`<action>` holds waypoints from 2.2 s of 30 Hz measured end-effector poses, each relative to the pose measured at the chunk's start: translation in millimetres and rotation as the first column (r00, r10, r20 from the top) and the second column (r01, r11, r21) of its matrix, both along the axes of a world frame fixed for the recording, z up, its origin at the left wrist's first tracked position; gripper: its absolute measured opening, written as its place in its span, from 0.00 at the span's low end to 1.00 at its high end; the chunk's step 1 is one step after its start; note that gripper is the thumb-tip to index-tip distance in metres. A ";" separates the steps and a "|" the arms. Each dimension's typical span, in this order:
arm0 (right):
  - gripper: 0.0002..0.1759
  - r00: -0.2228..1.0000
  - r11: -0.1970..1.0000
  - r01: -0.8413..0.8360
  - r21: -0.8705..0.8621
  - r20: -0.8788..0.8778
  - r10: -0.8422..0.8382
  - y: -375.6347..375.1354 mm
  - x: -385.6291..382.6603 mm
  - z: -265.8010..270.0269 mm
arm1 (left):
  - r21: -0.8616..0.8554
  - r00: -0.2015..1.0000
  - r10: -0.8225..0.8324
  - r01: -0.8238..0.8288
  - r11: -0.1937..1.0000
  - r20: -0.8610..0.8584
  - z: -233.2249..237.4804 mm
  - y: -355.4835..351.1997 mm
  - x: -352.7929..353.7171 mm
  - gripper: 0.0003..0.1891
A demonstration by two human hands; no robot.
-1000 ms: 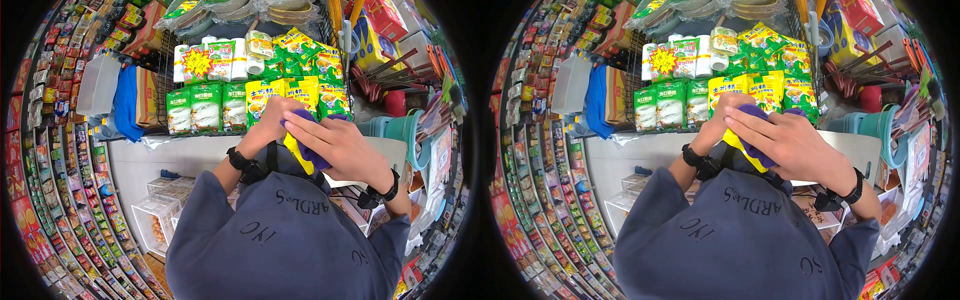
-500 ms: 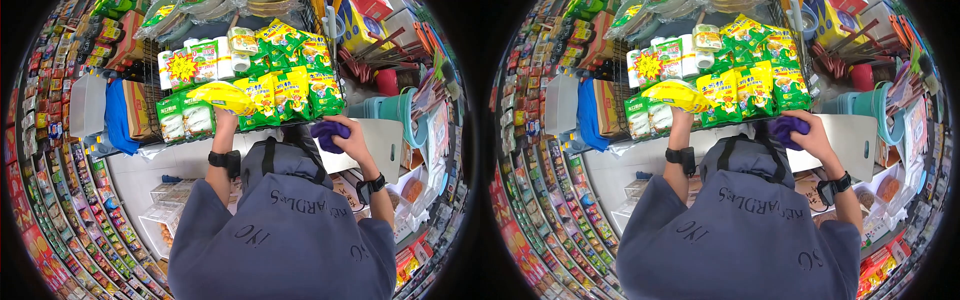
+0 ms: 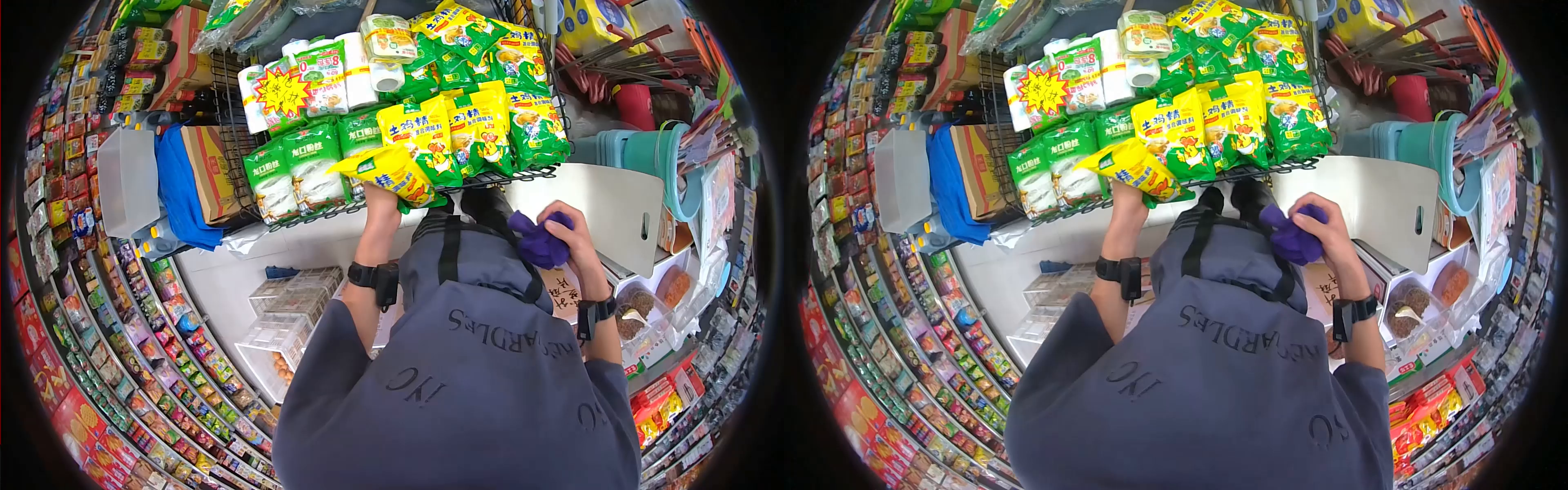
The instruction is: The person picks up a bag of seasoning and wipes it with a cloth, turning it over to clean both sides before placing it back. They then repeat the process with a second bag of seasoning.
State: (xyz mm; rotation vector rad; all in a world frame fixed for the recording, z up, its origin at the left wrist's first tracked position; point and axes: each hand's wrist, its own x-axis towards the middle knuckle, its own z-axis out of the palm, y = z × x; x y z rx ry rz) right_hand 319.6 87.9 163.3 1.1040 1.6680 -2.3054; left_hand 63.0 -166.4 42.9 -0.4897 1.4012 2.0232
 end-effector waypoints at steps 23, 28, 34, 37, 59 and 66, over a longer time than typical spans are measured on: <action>0.25 0.888 0.888 -0.440 0.133 -0.080 0.452 73.0 -147.5 -35.4 | 0.021 0.849 -0.495 0.507 0.862 -0.186 11.4 102.0 6.9 0.28; 0.28 0.850 0.859 -0.510 0.032 -0.130 0.510 83.0 -162.9 -49.2 | -0.417 0.754 -0.526 0.365 0.833 -0.392 7.9 89.6 12.2 0.24; 0.27 0.767 0.782 -0.624 0.004 -0.187 0.613 29.6 -213.4 -59.4 | -0.459 0.829 -0.402 0.205 0.865 -0.388 27.6 29.0 -5.0 0.18; 0.28 0.754 0.764 -0.642 0.053 -0.134 0.643 5.2 -219.4 -83.9 | -0.445 0.852 -0.350 0.159 0.881 -0.389 23.8 11.6 -7.4 0.19; 0.33 0.789 0.722 -0.512 0.465 -0.077 0.609 -19.6 -175.4 -115.8 | -0.842 0.624 -0.651 -0.022 0.539 -0.433 -20.3 -4.4 -10.0 0.14; 0.28 0.906 0.867 -0.380 0.323 -0.061 0.420 27.8 -133.7 -72.0 | -0.766 0.452 -0.637 -0.190 0.615 -0.624 30.6 19.0 -9.8 0.13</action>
